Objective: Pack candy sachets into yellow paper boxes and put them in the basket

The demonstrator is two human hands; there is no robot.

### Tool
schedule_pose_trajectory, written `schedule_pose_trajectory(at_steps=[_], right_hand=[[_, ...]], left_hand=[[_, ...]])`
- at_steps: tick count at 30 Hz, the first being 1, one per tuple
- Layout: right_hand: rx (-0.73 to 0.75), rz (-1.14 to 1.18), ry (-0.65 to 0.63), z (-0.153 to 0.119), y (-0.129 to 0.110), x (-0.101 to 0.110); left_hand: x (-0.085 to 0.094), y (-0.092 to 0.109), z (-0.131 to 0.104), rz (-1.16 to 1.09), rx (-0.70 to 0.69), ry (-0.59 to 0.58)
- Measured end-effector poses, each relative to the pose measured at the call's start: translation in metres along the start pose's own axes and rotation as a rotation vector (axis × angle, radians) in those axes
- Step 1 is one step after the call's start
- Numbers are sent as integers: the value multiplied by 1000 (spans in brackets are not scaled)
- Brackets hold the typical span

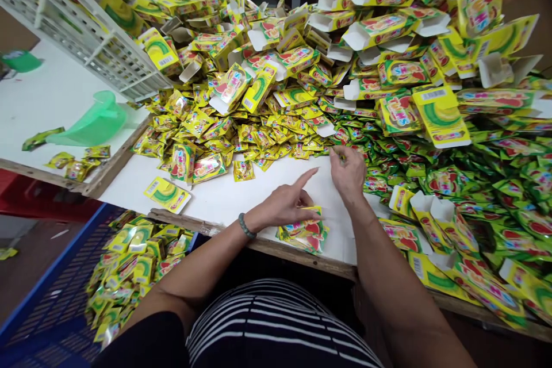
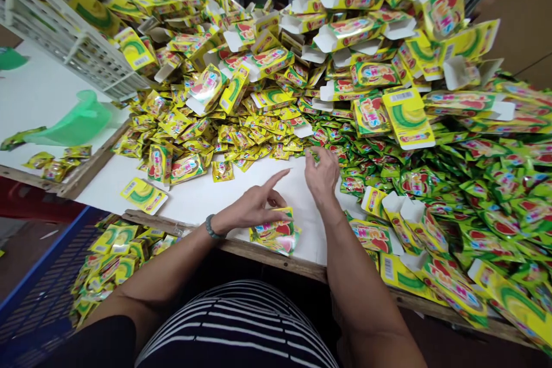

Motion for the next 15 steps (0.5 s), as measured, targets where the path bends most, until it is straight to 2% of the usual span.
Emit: schedule_pose_trajectory(at_steps=[2, 5, 7, 11, 13, 15], right_hand=[[-22, -202, 3, 8, 13, 1], [-86, -352, 5, 8, 21, 4], [-104, -403, -21, 7, 22, 8], [-70, -476, -77, 10, 23, 21], [-105, -428, -28, 13, 25, 27], [-139, -258, 3, 14, 25, 30]], left_hand=[[-2, 5, -4, 120, -81, -55], [3, 6, -8, 218, -146, -77], [14, 1, -10, 294, -87, 33], [49, -21, -16, 433, 225, 413], [63, -31, -19, 421, 328, 491], [70, -36, -20, 384, 356, 510]])
Point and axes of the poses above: each hand's wrist, its own z-axis towards the middle knuckle, its own x-axis out of the back of the hand, y = z × x, the point moved 1 cm from there along z, towards the middle knuckle, and after that the axes turned 11 degrees about z, right-handed, at the moved point
